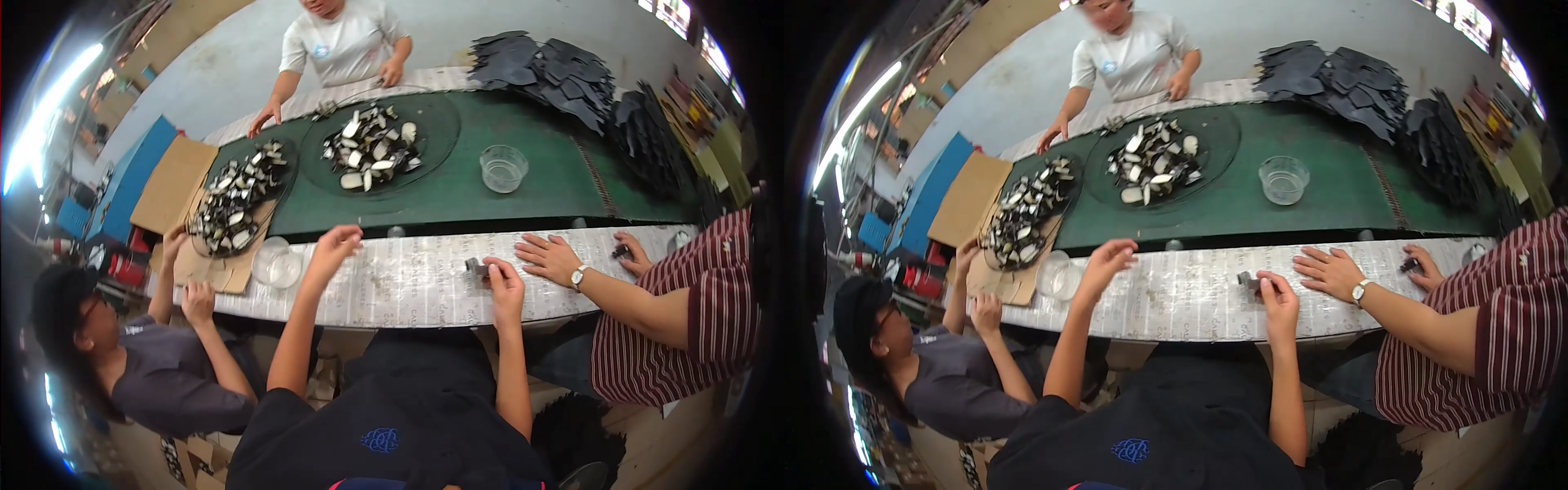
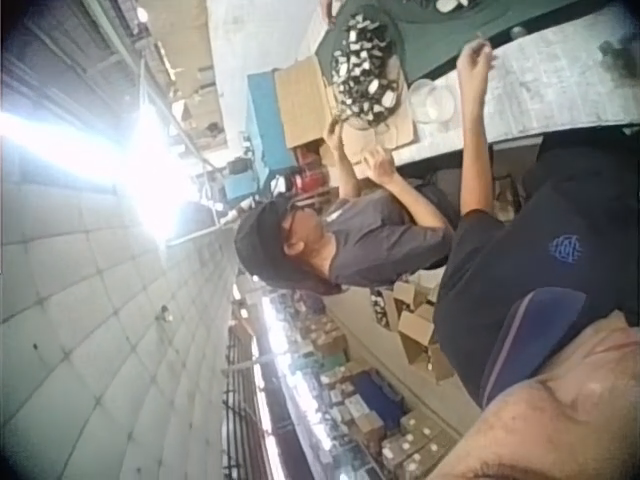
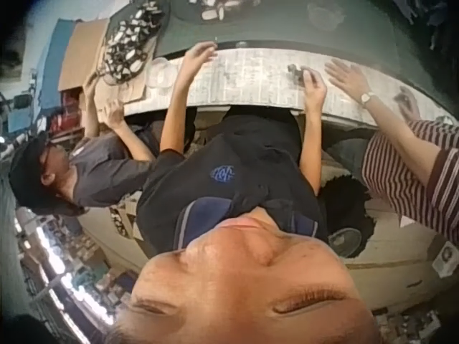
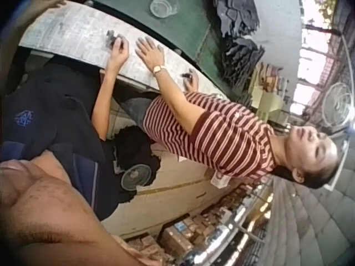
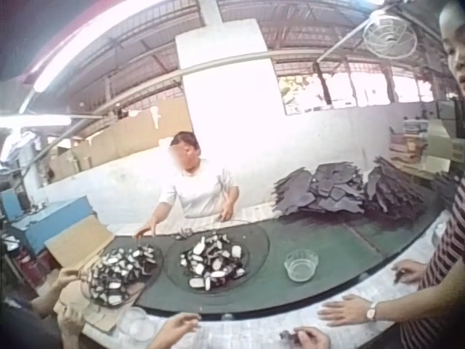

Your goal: Assembling and prepping small black and white shoe components on a production line.

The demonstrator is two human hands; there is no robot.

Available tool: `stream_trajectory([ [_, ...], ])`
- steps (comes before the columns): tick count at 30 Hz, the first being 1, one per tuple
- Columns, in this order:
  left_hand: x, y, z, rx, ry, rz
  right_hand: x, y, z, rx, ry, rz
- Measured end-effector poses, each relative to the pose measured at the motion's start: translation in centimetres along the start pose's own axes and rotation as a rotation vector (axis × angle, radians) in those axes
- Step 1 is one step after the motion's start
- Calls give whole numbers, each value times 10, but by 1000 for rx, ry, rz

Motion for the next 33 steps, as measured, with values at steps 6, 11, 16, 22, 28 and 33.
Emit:
stream_trajectory([
  [6, 27, -42, -99, 133, 97, -157, -9, 8, 4, -56, -35, 117],
  [11, 41, -50, -98, 84, 261, -252, -3, 15, 6, -125, 36, 310],
  [16, 41, -58, -83, 114, 210, -341, -2, 12, 13, -125, -6, 325],
  [22, 49, -57, -85, 141, 261, -384, -8, 10, 17, -144, 2, 238],
  [28, 43, -64, -82, 284, 306, -408, -32, -6, 20, -223, -167, -202],
  [33, 51, -65, -82, 348, 386, -405, -112, -64, 55, 272, -499, -1122],
])
Point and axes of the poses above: each hand's wrist, its own z-axis towards the middle knuckle, its own x-axis out of the back of the hand, y = z × x, the point moved 6 cm from there along z, towards the middle knuckle, and after that the axes turned 7 degrees about -z, right-handed, at the moved point
